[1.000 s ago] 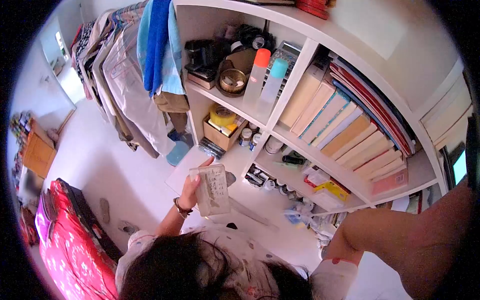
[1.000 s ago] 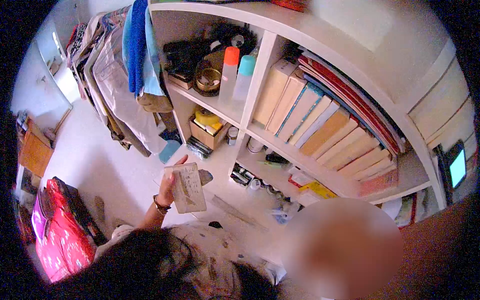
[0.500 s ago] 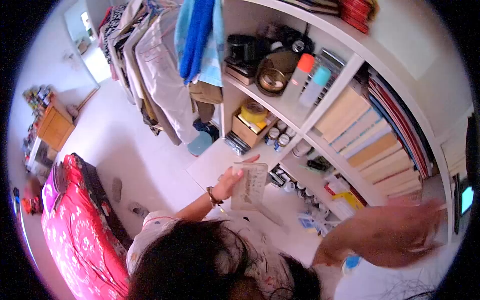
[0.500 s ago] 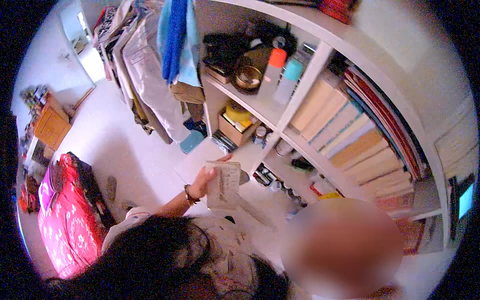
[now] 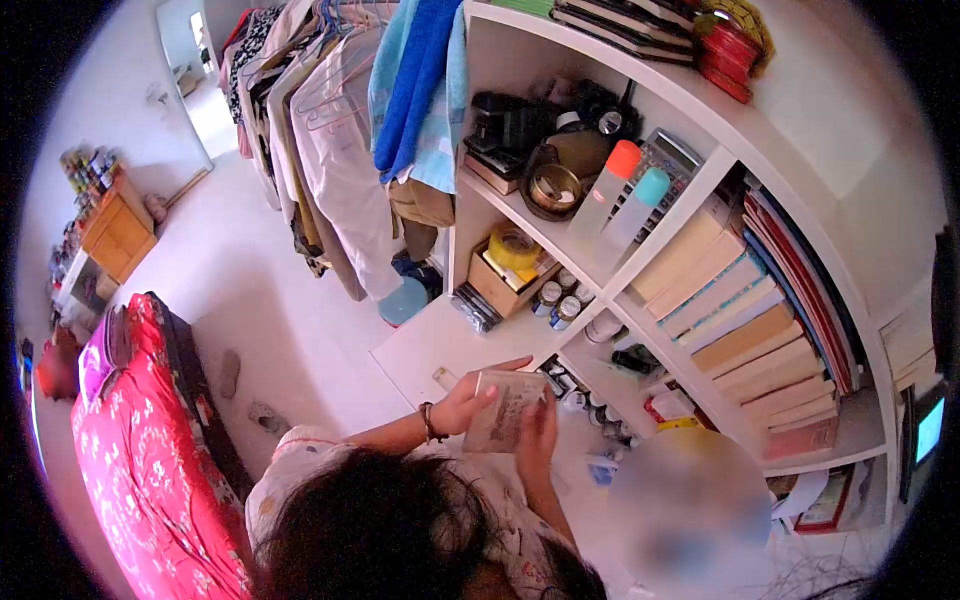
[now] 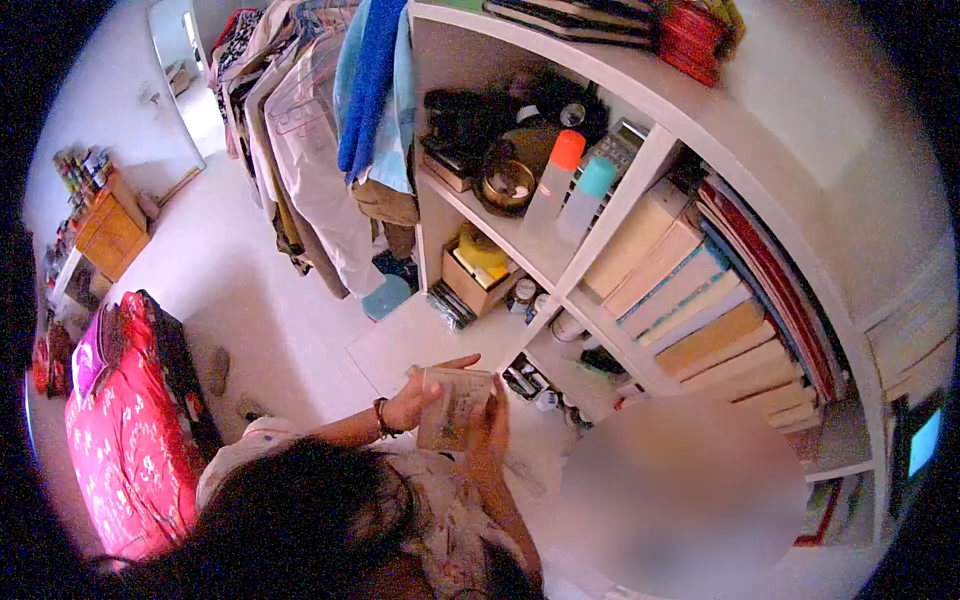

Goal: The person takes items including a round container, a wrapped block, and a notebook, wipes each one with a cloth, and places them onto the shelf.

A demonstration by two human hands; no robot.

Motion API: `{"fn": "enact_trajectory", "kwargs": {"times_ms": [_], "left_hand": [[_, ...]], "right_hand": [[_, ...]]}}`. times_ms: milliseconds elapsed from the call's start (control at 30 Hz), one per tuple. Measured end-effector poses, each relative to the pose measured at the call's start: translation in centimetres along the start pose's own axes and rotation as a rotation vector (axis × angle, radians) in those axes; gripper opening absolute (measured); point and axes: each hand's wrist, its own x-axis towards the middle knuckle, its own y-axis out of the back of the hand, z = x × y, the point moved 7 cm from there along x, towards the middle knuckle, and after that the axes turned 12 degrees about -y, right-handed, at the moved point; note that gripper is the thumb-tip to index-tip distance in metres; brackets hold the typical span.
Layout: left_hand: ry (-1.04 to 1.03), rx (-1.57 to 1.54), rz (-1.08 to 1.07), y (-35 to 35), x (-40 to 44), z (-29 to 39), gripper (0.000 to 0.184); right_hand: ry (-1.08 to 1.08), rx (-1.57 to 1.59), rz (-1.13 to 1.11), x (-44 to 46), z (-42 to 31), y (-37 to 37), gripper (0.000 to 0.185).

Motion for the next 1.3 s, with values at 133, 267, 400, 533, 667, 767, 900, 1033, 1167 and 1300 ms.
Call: {"fn": "enact_trajectory", "kwargs": {"times_ms": [133,267,400,533,667,767,900,1033,1167,1300], "left_hand": [[-0.002,-0.154,0.014,-0.3,0.5,0.6,0.077],[0.065,-0.176,0.02,0.3,0.9,-0.1,0.087],[0.074,-0.063,0.003,1.0,1.3,0.8,0.083],[0.082,-0.008,0.054,2.0,1.1,0.6,0.08],[0.041,0.007,-0.004,1.9,0.9,-0.9,0.069],[0.063,-0.003,0.071,1.8,0.7,-0.5,0.074],[0.012,0.057,0.14,2.6,0.6,-1.2,0.073],[-0.057,0.192,0.21,3.6,0.2,-0.5,0.071],[-0.085,0.185,0.19,3.0,0.6,0.6,0.069],[-0.06,0.18,0.125,3.3,0.3,0.1,0.07]], "right_hand": [[-0.186,0.481,-0.02,0.7,1.8,1.5,0.049],[-0.431,0.308,-0.079,1.8,8.6,2.1,0.045],[-0.318,0.451,-0.193,1.3,6.3,2.3,0.028],[-0.007,0.316,0.167,1.3,2.6,5.2,0.024],[0.043,0.248,0.325,0.5,2.1,6.4,0.019],[0.076,0.266,0.34,-0.4,-0.5,5.9,0.021],[0.354,-0.001,0.324,-1.0,-1.6,4.6,0.019],[0.419,-0.038,0.078,-1.1,-2.4,1.3,0.021],[0.066,0.062,-0.004,0.3,0.4,0.2,0.036],[0.107,-0.058,0.217,0.9,-0.3,2.4,0.033]]}}
